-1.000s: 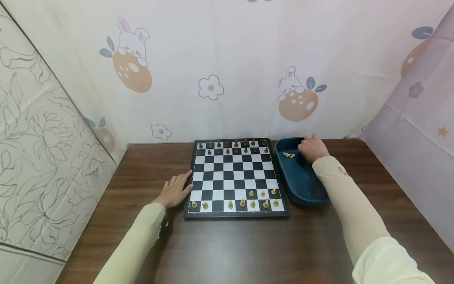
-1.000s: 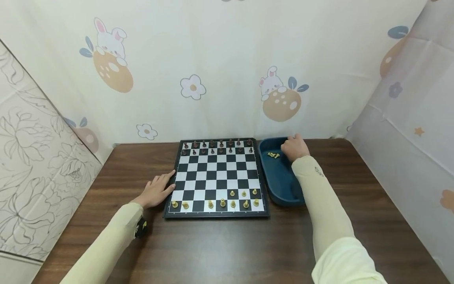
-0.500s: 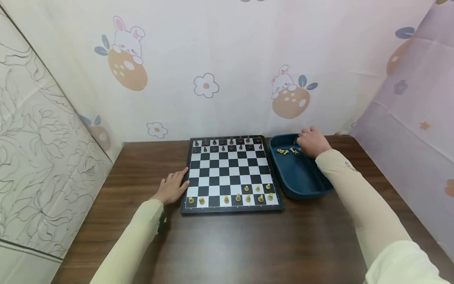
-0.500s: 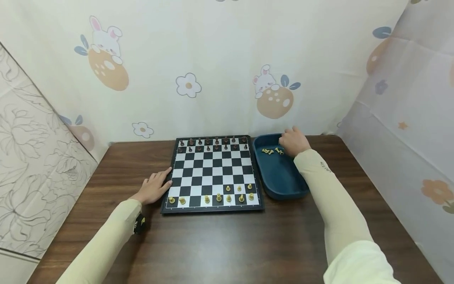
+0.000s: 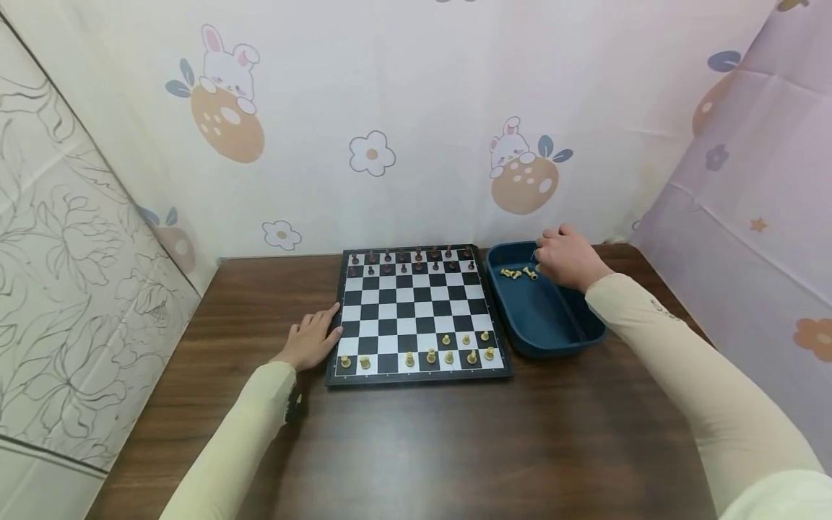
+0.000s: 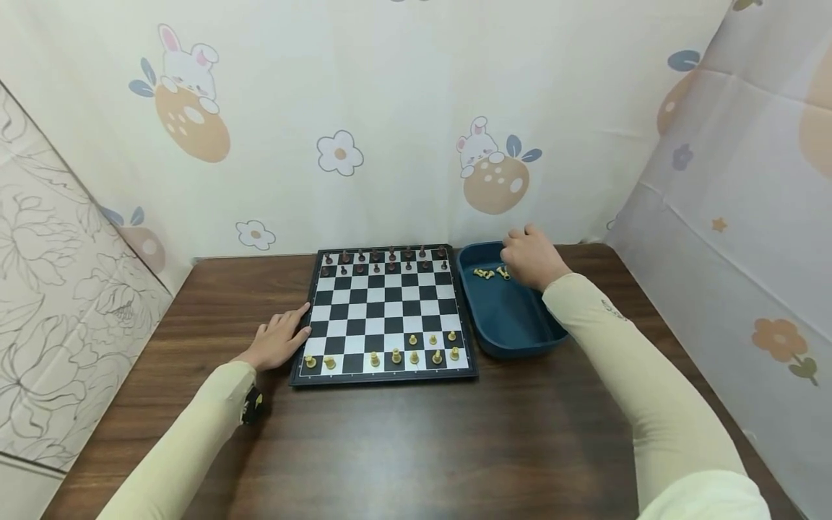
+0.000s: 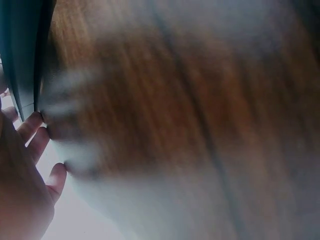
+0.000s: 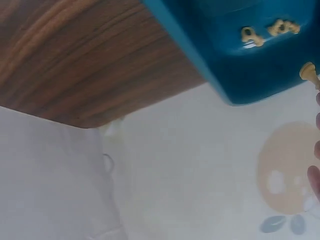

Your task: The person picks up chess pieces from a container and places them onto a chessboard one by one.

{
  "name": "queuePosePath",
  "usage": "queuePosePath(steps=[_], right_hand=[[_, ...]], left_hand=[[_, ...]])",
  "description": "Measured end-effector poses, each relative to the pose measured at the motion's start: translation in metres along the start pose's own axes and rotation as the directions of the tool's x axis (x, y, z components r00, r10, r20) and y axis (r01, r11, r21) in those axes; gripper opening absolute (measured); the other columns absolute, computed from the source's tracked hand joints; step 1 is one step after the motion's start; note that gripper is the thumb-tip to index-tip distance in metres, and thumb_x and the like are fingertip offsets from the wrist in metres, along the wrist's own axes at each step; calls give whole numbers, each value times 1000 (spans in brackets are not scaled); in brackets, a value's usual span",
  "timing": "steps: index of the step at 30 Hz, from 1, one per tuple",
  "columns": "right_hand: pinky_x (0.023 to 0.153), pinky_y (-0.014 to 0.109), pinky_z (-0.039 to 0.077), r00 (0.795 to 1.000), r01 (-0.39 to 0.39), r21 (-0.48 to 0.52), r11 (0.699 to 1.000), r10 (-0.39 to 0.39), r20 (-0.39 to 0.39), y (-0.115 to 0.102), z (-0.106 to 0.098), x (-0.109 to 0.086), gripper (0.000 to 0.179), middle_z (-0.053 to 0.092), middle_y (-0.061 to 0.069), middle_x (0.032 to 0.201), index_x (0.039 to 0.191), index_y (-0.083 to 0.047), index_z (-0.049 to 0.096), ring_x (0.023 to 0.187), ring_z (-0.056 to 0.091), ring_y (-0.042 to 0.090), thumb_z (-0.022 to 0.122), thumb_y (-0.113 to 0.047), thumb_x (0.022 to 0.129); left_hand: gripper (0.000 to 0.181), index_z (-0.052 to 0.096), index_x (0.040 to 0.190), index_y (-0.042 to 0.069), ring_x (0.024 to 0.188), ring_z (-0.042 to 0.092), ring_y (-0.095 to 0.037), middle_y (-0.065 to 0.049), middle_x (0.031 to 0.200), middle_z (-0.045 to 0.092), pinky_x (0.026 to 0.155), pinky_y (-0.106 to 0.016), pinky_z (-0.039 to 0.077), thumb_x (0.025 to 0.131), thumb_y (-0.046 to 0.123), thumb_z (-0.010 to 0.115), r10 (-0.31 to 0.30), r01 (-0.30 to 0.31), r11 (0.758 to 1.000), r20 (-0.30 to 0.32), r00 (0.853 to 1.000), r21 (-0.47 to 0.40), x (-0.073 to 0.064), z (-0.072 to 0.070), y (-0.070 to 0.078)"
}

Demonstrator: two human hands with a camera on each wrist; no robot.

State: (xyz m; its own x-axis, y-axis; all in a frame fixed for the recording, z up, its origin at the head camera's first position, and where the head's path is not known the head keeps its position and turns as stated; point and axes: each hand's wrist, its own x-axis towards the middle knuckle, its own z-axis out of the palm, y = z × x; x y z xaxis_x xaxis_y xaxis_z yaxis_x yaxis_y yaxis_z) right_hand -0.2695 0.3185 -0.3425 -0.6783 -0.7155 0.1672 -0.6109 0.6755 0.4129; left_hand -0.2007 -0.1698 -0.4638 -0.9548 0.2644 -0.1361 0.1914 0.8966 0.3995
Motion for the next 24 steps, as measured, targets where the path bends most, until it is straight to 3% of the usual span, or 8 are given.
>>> queuePosePath(steps=[8, 15, 19, 24], right_hand=[[62, 38, 35, 994, 98, -34, 995, -100, -50, -25, -16, 14, 15, 58, 7, 70, 68, -5, 66, 68, 49, 24, 71, -12, 81], [67, 38, 41, 988, 149, -69, 986, -151, -24, -58, -36, 33, 11, 64, 5, 76, 72, -7, 71, 73, 53, 23, 74, -13, 81], [72, 39, 42, 985, 169, -54, 984, -170, -1, -76, -44, 44, 10, 66, 4, 83, 75, -9, 72, 78, 54, 23, 75, -18, 80], [72, 39, 40, 977, 208, -6, 978, -209, -37, -98, -48, 57, 11, 66, 3, 82, 75, -11, 73, 79, 54, 22, 73, -21, 79]], left_hand=[[62, 19, 153, 11, 130, 31, -38, -19, 150, 32, 97, -58, 24, 101, 40, 37, -7, 7, 1000, 6, 1000, -4, -1, -2, 2], [62, 20, 153, 11, 130, 31, -38, -19, 150, 32, 97, -59, 23, 101, 39, 37, -10, 10, 1000, 6, 1000, -6, -1, -2, 2], [61, 20, 153, 11, 130, 31, -39, -19, 150, 32, 97, -59, 23, 101, 39, 37, -7, 7, 1000, 8, 1000, -9, -2, -3, 2], [61, 20, 153, 11, 130, 31, -39, -19, 150, 32, 97, -59, 23, 101, 38, 38, -6, 6, 1000, 9, 1000, -10, -2, -3, 2]])
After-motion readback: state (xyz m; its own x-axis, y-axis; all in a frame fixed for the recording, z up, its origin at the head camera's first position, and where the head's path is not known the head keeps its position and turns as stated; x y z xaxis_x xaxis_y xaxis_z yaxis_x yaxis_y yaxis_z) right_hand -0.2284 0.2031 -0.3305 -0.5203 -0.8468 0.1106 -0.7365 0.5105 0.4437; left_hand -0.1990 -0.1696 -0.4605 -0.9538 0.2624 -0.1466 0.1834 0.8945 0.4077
